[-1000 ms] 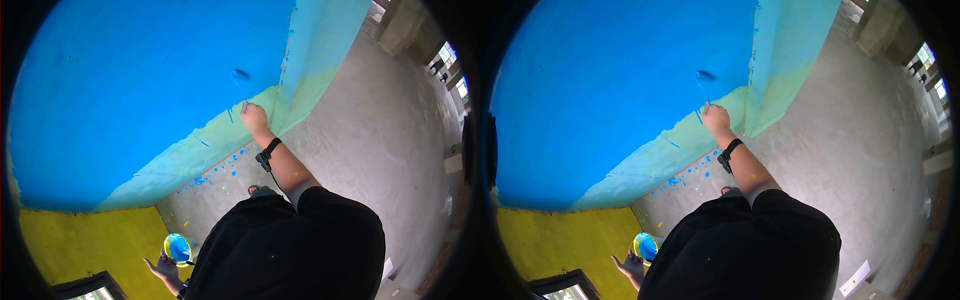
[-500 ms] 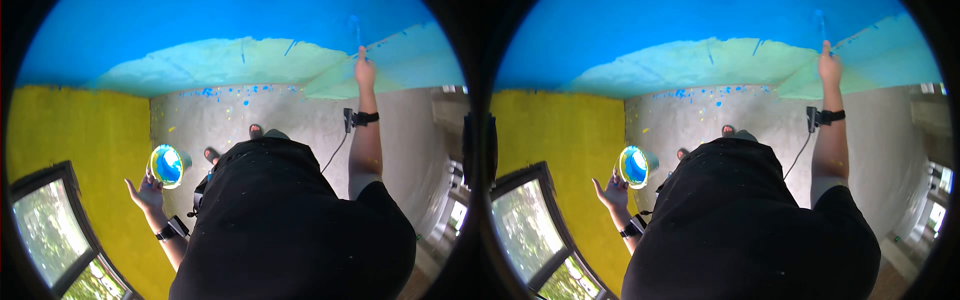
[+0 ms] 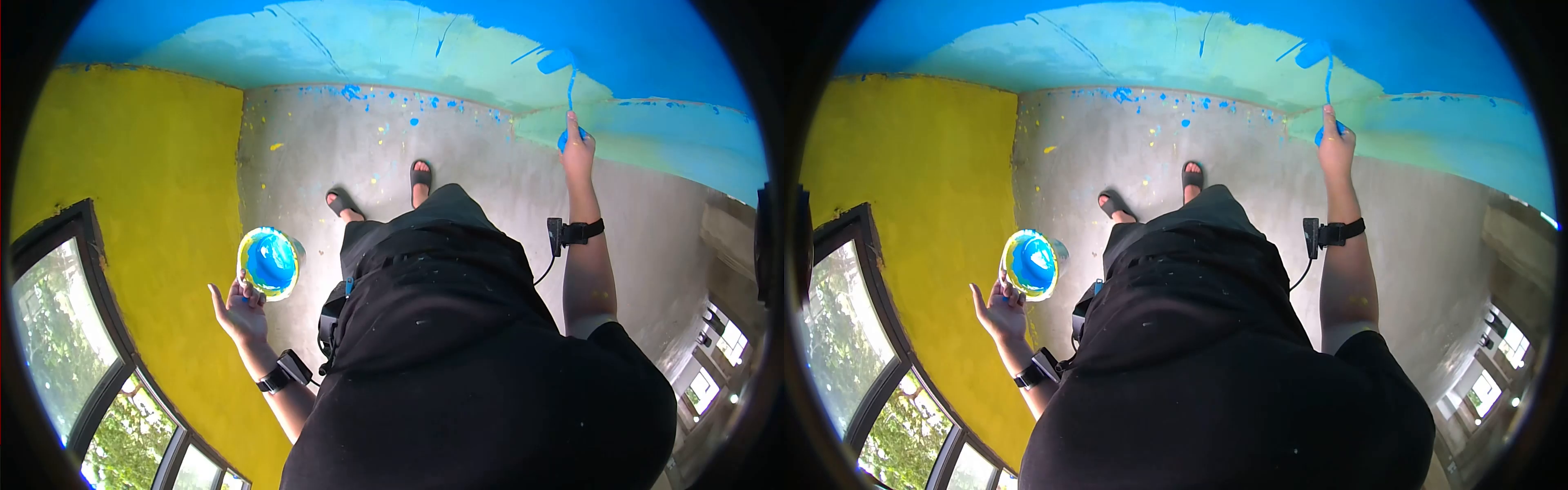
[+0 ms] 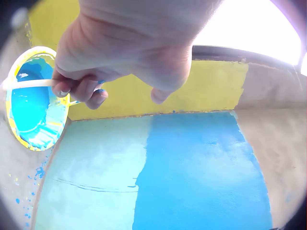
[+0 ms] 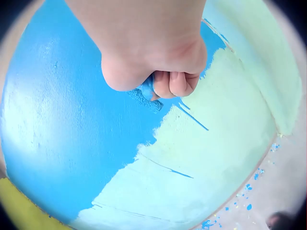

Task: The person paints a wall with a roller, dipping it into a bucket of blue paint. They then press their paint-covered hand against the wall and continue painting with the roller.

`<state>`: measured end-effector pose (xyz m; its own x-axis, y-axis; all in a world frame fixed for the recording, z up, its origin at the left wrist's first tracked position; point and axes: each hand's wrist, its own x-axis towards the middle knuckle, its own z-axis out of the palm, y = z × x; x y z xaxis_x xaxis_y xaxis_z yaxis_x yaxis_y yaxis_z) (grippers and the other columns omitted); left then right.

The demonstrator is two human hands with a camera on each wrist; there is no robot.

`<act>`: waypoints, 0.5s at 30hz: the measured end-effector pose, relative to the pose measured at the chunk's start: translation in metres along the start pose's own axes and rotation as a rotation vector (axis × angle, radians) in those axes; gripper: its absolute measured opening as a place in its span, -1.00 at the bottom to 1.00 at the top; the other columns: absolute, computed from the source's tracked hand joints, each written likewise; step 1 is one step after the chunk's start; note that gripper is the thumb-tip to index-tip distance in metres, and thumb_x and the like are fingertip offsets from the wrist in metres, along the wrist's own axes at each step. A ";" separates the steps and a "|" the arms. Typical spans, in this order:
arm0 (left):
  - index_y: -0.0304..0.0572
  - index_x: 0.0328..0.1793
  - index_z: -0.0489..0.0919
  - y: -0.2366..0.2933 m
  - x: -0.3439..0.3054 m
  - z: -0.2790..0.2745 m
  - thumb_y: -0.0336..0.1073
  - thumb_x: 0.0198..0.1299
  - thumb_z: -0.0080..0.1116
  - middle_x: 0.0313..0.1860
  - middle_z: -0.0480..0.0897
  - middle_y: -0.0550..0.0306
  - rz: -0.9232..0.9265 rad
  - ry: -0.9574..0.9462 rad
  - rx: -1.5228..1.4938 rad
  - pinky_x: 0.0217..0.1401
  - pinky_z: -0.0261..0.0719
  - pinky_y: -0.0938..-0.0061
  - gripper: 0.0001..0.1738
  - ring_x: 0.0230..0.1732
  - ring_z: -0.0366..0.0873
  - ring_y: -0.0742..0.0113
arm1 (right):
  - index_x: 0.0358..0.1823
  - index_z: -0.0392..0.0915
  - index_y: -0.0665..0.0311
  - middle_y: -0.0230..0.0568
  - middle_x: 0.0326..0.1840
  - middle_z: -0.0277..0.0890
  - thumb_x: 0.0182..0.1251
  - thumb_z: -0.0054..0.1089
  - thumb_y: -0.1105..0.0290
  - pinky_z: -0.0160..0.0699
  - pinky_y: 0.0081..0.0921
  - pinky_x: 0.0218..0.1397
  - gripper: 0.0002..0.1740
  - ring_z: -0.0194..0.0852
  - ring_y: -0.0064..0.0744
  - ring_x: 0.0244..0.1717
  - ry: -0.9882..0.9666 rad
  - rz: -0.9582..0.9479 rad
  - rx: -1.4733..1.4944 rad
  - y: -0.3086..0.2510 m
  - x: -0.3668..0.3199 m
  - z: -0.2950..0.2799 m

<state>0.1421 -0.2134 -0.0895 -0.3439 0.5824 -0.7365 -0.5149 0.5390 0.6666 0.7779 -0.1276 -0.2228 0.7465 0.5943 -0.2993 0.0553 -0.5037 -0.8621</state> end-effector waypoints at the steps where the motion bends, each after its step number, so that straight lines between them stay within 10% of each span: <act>1: -0.32 0.12 0.53 -0.001 0.002 0.000 0.45 0.41 -0.07 -0.40 0.33 0.29 -0.013 0.017 0.007 -0.25 0.19 0.52 -0.17 -0.44 0.19 0.47 | -0.71 0.26 0.12 -0.55 -0.69 0.14 0.50 0.28 -0.05 0.08 -0.49 -0.54 -0.33 0.06 -0.64 -0.65 -0.008 0.016 -0.014 0.006 0.001 0.006; 10: -0.30 0.11 0.54 0.002 0.010 -0.006 0.41 0.45 -0.10 -0.43 0.29 0.32 -0.028 -0.023 0.036 -0.25 0.18 0.52 -0.21 -0.44 0.19 0.49 | -0.54 0.42 0.12 -0.56 -0.66 0.17 0.52 0.27 -0.01 0.09 -0.51 -0.55 -0.49 0.12 -0.64 -0.62 -0.182 0.005 -0.048 0.024 -0.049 0.047; 15: -0.32 0.15 0.52 0.006 0.019 -0.007 0.35 0.48 -0.08 -0.42 0.28 0.33 -0.032 -0.078 0.085 -0.25 0.17 0.54 -0.25 -0.43 0.17 0.51 | -0.57 0.26 -0.04 -0.57 -0.71 0.01 0.58 0.14 -0.08 -0.10 -0.48 -0.66 -0.45 -0.03 -0.60 -0.76 -0.373 0.382 0.259 0.021 -0.079 0.053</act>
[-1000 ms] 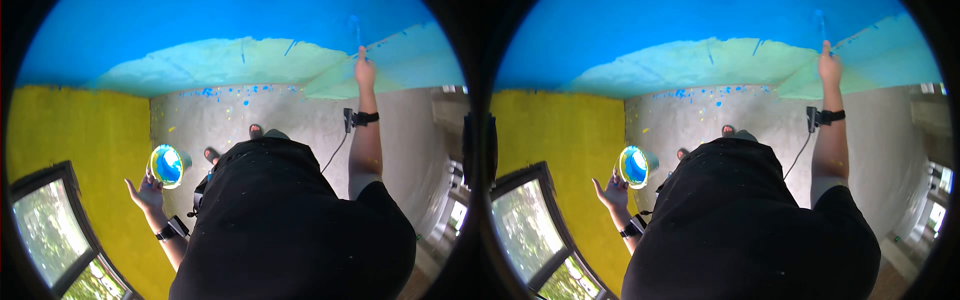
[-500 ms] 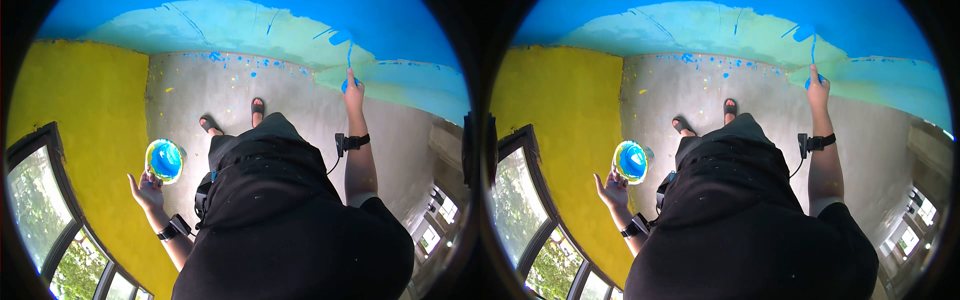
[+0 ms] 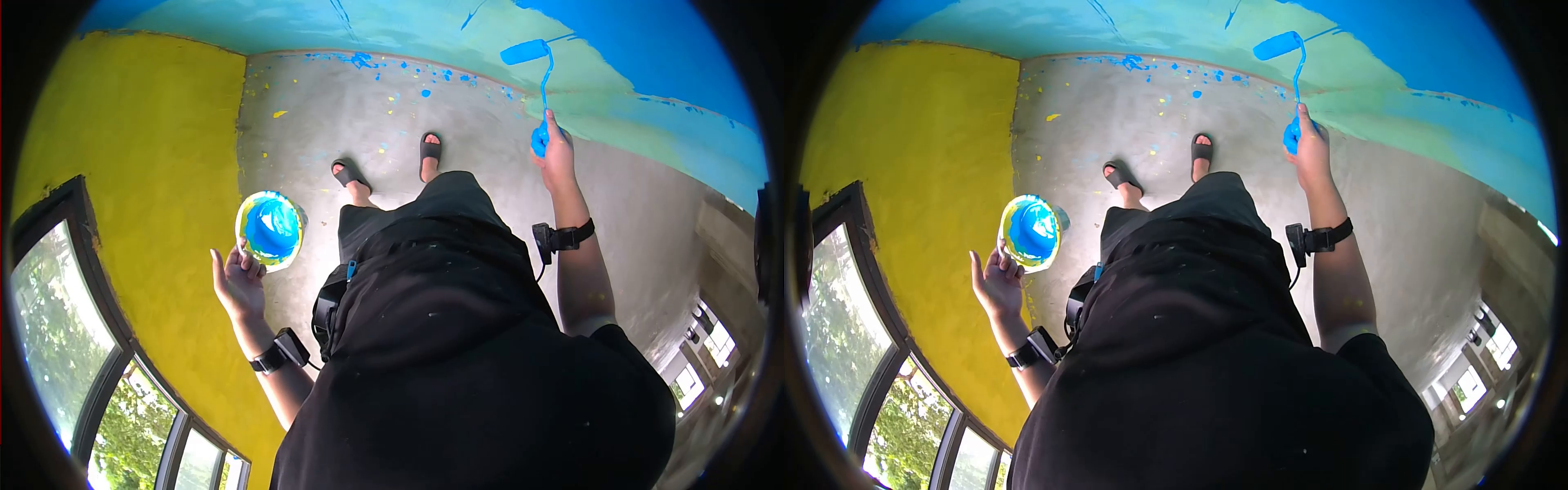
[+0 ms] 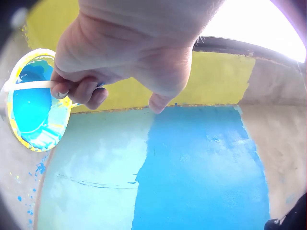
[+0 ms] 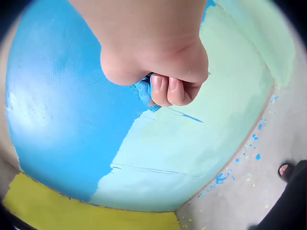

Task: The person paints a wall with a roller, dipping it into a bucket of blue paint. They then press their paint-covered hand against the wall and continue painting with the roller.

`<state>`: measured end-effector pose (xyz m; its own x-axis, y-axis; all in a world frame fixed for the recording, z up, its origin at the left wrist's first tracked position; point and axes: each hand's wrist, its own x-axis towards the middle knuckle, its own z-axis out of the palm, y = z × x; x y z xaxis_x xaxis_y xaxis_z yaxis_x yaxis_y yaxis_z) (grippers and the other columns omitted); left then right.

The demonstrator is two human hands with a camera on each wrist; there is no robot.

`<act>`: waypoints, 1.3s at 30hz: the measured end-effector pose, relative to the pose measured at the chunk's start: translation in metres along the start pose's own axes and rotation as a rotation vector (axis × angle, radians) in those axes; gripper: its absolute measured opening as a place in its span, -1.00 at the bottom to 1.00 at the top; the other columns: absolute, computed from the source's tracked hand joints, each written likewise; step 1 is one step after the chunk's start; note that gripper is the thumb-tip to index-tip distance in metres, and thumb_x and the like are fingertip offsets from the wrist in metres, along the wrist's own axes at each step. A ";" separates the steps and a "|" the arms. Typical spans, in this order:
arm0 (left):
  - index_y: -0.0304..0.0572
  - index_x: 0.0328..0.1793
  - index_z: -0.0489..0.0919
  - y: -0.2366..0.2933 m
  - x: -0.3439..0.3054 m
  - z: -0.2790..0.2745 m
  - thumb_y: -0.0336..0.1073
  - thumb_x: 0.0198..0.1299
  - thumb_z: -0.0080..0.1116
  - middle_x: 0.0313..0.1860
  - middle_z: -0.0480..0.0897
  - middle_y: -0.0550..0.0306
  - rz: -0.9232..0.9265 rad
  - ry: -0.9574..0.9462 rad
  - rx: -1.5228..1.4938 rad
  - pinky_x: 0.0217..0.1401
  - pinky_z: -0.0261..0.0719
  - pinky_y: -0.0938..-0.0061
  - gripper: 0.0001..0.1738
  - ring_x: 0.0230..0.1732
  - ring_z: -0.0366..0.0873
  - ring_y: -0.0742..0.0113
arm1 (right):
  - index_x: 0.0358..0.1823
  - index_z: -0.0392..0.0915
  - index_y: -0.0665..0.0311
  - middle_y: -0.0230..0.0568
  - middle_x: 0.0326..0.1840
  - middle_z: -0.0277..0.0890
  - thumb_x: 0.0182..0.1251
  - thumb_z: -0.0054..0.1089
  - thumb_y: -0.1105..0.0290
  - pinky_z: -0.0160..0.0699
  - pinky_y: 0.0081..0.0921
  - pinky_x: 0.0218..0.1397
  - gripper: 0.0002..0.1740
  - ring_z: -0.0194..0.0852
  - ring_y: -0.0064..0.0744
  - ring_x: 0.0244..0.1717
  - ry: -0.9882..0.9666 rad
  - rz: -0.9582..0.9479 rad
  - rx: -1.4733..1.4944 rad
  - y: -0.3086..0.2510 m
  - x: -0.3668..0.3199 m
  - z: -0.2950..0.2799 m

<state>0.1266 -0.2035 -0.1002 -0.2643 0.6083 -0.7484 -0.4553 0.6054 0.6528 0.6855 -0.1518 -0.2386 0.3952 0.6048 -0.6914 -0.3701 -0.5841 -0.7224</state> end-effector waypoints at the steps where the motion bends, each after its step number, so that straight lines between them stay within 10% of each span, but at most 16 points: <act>1: -0.34 0.17 0.52 0.000 0.003 -0.001 0.35 0.47 -0.06 -0.42 0.28 0.33 -0.003 0.005 -0.026 -0.25 0.17 0.53 -0.24 -0.43 0.17 0.51 | -0.57 0.26 -0.04 -0.57 -0.71 0.01 0.58 0.14 -0.08 -0.10 -0.48 -0.66 -0.45 -0.03 -0.60 -0.76 0.003 -0.010 0.008 0.001 -0.002 0.005; 9: -0.37 0.20 0.54 0.010 -0.003 0.009 0.39 0.45 -0.08 -0.41 0.27 0.35 0.083 -0.050 0.028 -0.25 0.17 0.52 -0.18 -0.44 0.17 0.50 | -0.59 0.18 -0.06 -0.56 -0.78 0.02 0.64 -0.02 -0.13 -0.10 -0.48 -0.71 -0.41 -0.01 -0.58 -0.83 -0.329 -0.032 0.311 -0.025 -0.023 0.005; 17: -0.42 0.22 0.53 0.006 0.002 -0.002 0.40 0.46 -0.10 -0.42 0.30 0.35 0.134 -0.055 -0.006 -0.25 0.19 0.53 -0.14 -0.43 0.19 0.51 | -0.60 0.17 -0.10 -0.61 -0.74 -0.01 0.55 0.18 -0.09 -0.13 -0.54 -0.68 -0.43 -0.02 -0.65 -0.78 0.072 -0.180 -0.044 -0.018 -0.018 0.000; 30: -0.33 0.16 0.54 -0.018 0.006 -0.025 0.41 0.43 -0.05 -0.42 0.29 0.37 0.058 0.037 -0.163 -0.28 0.14 0.53 -0.19 -0.44 0.17 0.52 | -0.65 0.19 -0.08 -0.60 -0.73 0.08 0.43 0.27 -0.18 -0.01 -0.52 -0.68 -0.38 0.05 -0.63 -0.75 0.144 -0.242 -0.365 -0.062 -0.001 0.052; 39: -0.23 0.10 0.53 -0.003 -0.002 -0.019 0.37 0.44 0.01 -0.42 0.30 0.37 0.068 0.053 -0.151 -0.25 0.19 0.54 -0.29 -0.46 0.18 0.53 | -0.61 0.32 0.00 -0.65 -0.69 0.15 0.57 0.20 0.00 0.07 -0.47 -0.68 -0.46 0.10 -0.69 -0.73 -0.183 -0.385 -0.241 -0.074 0.017 0.087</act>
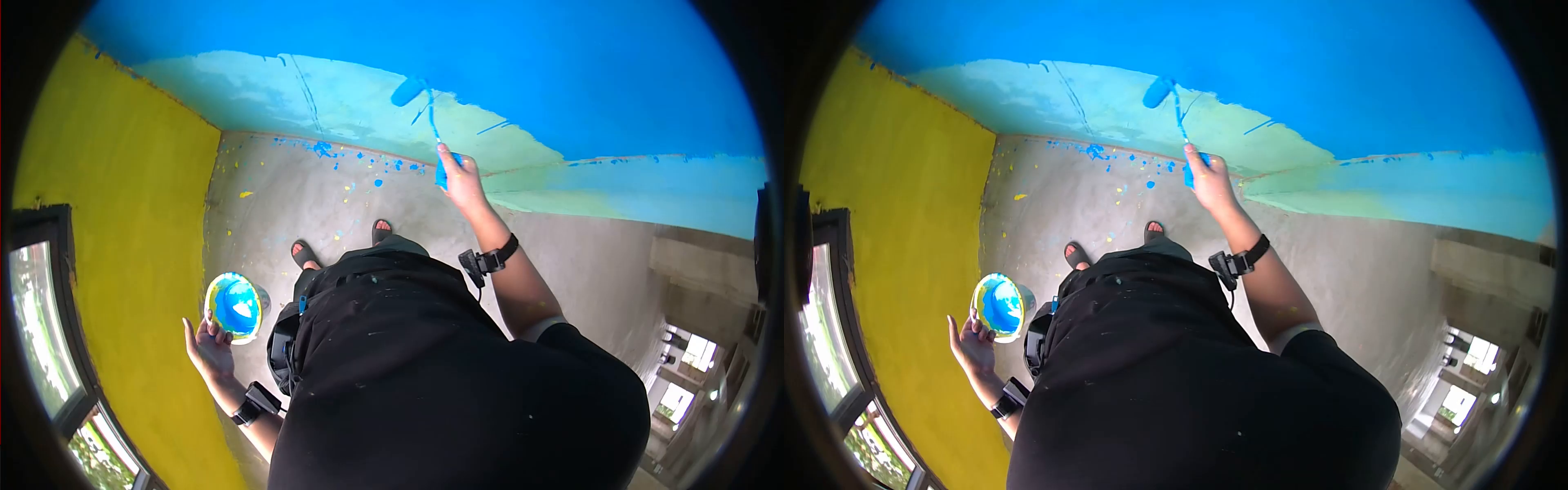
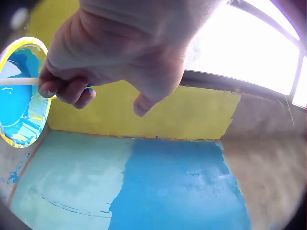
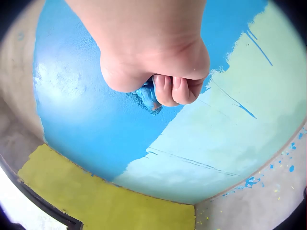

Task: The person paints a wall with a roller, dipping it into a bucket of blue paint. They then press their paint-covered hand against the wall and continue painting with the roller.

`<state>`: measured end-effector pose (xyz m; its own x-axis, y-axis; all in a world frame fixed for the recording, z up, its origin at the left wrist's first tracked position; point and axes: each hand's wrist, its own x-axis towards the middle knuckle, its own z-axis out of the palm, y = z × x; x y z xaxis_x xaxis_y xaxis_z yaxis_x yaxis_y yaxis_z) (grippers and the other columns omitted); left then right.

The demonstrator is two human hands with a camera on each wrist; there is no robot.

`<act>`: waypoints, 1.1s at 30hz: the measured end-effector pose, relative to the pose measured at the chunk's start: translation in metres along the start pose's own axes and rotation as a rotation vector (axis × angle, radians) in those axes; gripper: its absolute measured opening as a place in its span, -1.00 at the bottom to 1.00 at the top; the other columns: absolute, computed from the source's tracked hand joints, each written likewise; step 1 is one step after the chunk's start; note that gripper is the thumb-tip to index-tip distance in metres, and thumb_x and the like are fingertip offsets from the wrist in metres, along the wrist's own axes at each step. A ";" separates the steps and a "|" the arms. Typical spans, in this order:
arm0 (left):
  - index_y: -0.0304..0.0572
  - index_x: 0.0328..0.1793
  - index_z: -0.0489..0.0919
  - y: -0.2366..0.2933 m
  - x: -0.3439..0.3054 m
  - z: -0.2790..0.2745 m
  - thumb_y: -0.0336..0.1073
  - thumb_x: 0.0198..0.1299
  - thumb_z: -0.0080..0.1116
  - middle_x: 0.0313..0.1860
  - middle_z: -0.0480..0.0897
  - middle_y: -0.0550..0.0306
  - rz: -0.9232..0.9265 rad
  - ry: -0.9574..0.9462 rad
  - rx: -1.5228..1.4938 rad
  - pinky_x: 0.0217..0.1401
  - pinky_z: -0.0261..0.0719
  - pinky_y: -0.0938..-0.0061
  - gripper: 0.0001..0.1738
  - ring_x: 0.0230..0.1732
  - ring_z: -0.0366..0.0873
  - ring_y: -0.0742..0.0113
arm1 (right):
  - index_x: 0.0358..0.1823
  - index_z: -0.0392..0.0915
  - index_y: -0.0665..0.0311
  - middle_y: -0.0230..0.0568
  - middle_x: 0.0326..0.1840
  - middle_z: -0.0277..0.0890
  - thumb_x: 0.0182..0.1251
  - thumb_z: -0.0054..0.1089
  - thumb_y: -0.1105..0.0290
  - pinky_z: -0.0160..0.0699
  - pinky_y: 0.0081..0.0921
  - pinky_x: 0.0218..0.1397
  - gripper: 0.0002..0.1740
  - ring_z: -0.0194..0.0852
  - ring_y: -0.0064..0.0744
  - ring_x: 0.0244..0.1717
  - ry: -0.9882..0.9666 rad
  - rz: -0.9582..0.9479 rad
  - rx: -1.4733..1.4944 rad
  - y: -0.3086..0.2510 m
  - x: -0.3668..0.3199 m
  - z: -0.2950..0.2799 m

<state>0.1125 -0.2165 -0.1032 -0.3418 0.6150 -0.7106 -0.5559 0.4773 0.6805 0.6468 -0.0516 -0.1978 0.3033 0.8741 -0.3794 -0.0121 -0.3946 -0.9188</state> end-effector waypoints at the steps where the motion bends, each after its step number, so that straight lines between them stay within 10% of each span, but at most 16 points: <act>1: -0.23 0.10 0.53 0.003 -0.001 0.003 0.37 0.44 0.01 -0.42 0.30 0.37 0.001 -0.009 0.009 -0.25 0.19 0.54 -0.29 -0.46 0.18 0.53 | -0.61 0.30 0.00 -0.63 -0.70 0.14 0.59 0.14 -0.05 0.04 -0.48 -0.68 -0.44 0.08 -0.67 -0.74 -0.025 -0.059 -0.018 0.002 0.001 0.002; 6: -0.21 0.08 0.54 0.013 -0.002 0.011 0.36 0.45 -0.02 -0.43 0.29 0.38 0.061 -0.057 0.006 -0.28 0.18 0.56 -0.31 -0.47 0.18 0.54 | -0.59 0.18 -0.01 -0.54 -0.76 0.00 0.60 -0.28 -0.40 -0.16 -0.54 -0.68 -0.28 -0.07 -0.63 -0.79 -0.231 0.171 0.287 -0.025 -0.015 0.004; 11: -0.22 0.07 0.53 0.023 -0.002 0.018 0.35 0.46 -0.02 -0.43 0.27 0.37 0.105 -0.049 0.010 -0.28 0.15 0.55 -0.31 -0.47 0.16 0.53 | -0.54 0.25 0.05 -0.50 -0.72 0.11 0.58 -0.25 -0.40 -0.12 -0.55 -0.67 -0.27 -0.02 -0.61 -0.79 -0.337 0.219 0.543 -0.031 -0.026 -0.003; 14: -0.27 0.13 0.54 0.031 0.000 0.033 0.37 0.46 -0.02 -0.43 0.28 0.40 0.124 -0.043 0.064 -0.30 0.15 0.56 -0.27 -0.46 0.17 0.55 | -0.47 0.38 0.08 -0.52 -0.67 0.19 0.60 0.07 -0.17 0.06 -0.55 -0.62 -0.45 0.13 -0.65 -0.72 -0.286 0.067 0.158 -0.038 -0.038 -0.007; 16: -0.31 0.19 0.54 0.036 0.001 0.044 0.38 0.48 -0.07 -0.45 0.28 0.42 0.118 -0.056 0.116 -0.32 0.15 0.57 -0.22 -0.47 0.15 0.55 | -0.44 0.56 0.16 -0.57 -0.67 0.20 0.62 0.12 0.02 0.11 -0.55 -0.53 -0.53 0.14 -0.70 -0.64 -0.111 -0.397 -0.086 -0.034 -0.046 0.008; 25: -0.37 0.21 0.54 0.040 -0.021 0.086 0.43 0.53 -0.39 -0.58 0.14 0.45 0.261 -0.290 0.323 -0.38 0.12 0.53 -0.10 -0.61 0.00 0.58 | -0.40 0.66 0.28 -0.58 -0.64 0.33 0.61 0.12 0.05 0.13 -0.60 -0.50 -0.51 0.19 -0.75 -0.59 -0.747 -0.068 -0.082 -0.061 -0.102 0.039; 33: -0.31 0.19 0.49 0.040 -0.032 0.135 0.37 0.55 -0.24 -0.49 0.21 0.41 0.313 -0.497 0.249 -0.41 0.05 0.60 -0.22 -0.52 0.06 0.58 | -0.38 0.61 0.22 -0.60 -0.70 0.24 0.61 0.12 0.02 -0.01 -0.58 -0.64 -0.54 0.09 -0.75 -0.72 -1.009 0.196 -0.022 -0.059 -0.110 0.103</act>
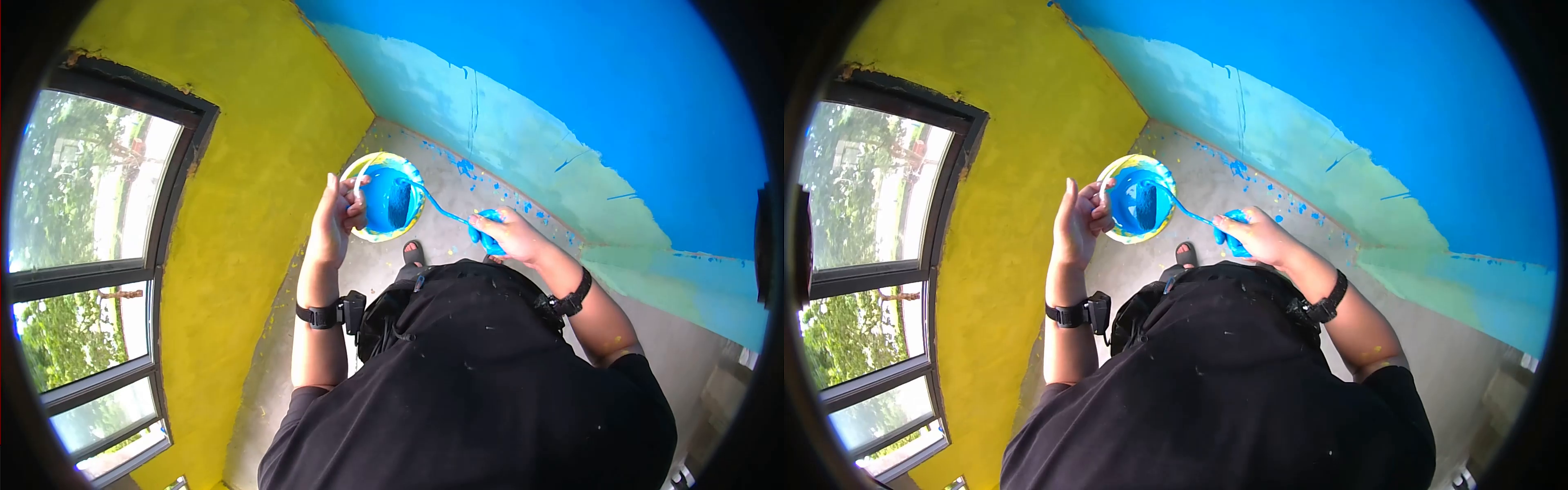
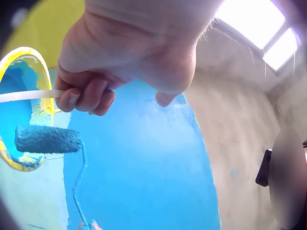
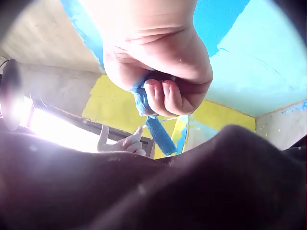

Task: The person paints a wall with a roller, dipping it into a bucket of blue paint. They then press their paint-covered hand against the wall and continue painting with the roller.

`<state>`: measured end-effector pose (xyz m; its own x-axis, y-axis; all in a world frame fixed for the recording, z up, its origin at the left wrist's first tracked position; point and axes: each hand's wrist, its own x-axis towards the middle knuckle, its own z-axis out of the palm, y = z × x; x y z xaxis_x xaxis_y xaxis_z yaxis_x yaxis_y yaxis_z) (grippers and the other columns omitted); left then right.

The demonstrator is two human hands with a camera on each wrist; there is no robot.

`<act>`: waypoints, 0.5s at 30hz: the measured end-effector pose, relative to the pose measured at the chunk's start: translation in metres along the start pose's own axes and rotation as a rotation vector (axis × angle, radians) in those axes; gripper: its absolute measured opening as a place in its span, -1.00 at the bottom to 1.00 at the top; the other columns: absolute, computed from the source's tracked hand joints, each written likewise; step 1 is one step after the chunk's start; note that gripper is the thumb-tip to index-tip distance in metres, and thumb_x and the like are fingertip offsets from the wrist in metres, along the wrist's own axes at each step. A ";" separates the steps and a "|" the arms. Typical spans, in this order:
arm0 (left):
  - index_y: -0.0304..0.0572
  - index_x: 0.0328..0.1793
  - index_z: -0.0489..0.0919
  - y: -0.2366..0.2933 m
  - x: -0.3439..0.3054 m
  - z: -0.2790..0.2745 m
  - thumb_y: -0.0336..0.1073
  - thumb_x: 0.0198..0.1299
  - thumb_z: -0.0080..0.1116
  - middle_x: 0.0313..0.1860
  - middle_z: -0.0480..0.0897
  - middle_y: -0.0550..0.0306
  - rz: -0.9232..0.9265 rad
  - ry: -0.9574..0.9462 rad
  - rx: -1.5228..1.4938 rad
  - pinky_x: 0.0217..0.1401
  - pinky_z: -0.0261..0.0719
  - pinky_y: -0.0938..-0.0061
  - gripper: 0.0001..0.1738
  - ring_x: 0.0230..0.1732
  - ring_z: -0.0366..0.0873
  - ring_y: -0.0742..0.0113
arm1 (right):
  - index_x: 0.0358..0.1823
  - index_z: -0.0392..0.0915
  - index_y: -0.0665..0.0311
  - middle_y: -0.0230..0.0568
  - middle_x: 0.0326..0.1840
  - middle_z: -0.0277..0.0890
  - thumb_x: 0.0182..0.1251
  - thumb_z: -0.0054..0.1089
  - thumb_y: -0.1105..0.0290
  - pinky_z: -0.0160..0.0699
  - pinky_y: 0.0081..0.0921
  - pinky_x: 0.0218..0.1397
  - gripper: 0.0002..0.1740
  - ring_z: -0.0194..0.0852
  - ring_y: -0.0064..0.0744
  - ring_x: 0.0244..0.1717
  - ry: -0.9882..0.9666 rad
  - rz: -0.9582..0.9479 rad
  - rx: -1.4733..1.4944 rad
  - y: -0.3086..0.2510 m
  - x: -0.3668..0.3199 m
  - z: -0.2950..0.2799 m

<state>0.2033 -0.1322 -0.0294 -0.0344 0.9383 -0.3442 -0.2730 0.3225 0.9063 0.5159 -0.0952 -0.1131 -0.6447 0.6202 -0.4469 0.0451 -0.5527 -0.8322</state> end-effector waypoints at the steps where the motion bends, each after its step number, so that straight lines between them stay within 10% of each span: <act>1: -0.30 0.19 0.49 0.001 0.002 0.005 0.36 0.55 -0.23 -0.49 0.21 0.41 0.000 -0.007 -0.008 -0.41 0.05 0.60 -0.24 -0.52 0.06 0.59 | -0.39 0.59 0.20 -0.59 -0.69 0.25 0.59 0.15 0.02 0.01 -0.58 -0.64 -0.55 0.11 -0.74 -0.71 0.010 0.052 -0.018 -0.002 0.007 0.003; 7: -0.35 0.21 0.47 -0.005 0.011 0.017 0.38 0.53 -0.22 -0.48 0.20 0.40 -0.008 -0.042 0.045 -0.39 0.05 0.59 -0.20 -0.52 0.03 0.58 | -0.37 0.57 0.21 -0.48 -0.71 0.26 0.56 0.14 -0.04 -0.01 -0.51 -0.71 -0.53 0.07 -0.63 -0.78 -0.016 0.260 -0.063 0.000 0.061 0.009; 10: -0.42 0.27 0.43 -0.006 0.011 0.023 0.46 0.49 -0.26 -0.47 0.20 0.40 -0.031 -0.060 0.105 -0.36 0.05 0.59 -0.08 -0.51 0.02 0.58 | -0.35 0.67 0.28 -0.23 -0.60 0.54 0.54 0.16 0.01 0.41 -0.32 -0.59 -0.54 0.49 -0.34 -0.66 0.034 0.173 -0.615 -0.008 0.072 0.021; 12: -0.43 0.27 0.42 -0.007 0.007 0.030 0.47 0.49 -0.27 -0.46 0.20 0.40 -0.071 -0.074 0.113 -0.37 0.04 0.59 -0.07 -0.51 0.02 0.58 | -0.27 0.75 0.34 0.08 -0.32 0.73 0.50 0.15 0.12 0.70 -0.10 -0.18 -0.59 0.78 0.01 -0.23 0.182 -0.019 -1.232 -0.013 0.067 0.032; 15: -0.42 0.29 0.41 -0.013 0.008 0.029 0.54 0.44 -0.29 -0.45 0.21 0.38 -0.101 -0.103 0.098 -0.37 0.04 0.59 -0.01 -0.51 0.01 0.57 | -0.19 0.76 0.31 0.18 -0.12 0.72 0.46 0.20 0.09 0.65 0.00 0.13 -0.61 0.71 0.14 0.04 0.203 -0.145 -1.348 -0.006 0.065 0.039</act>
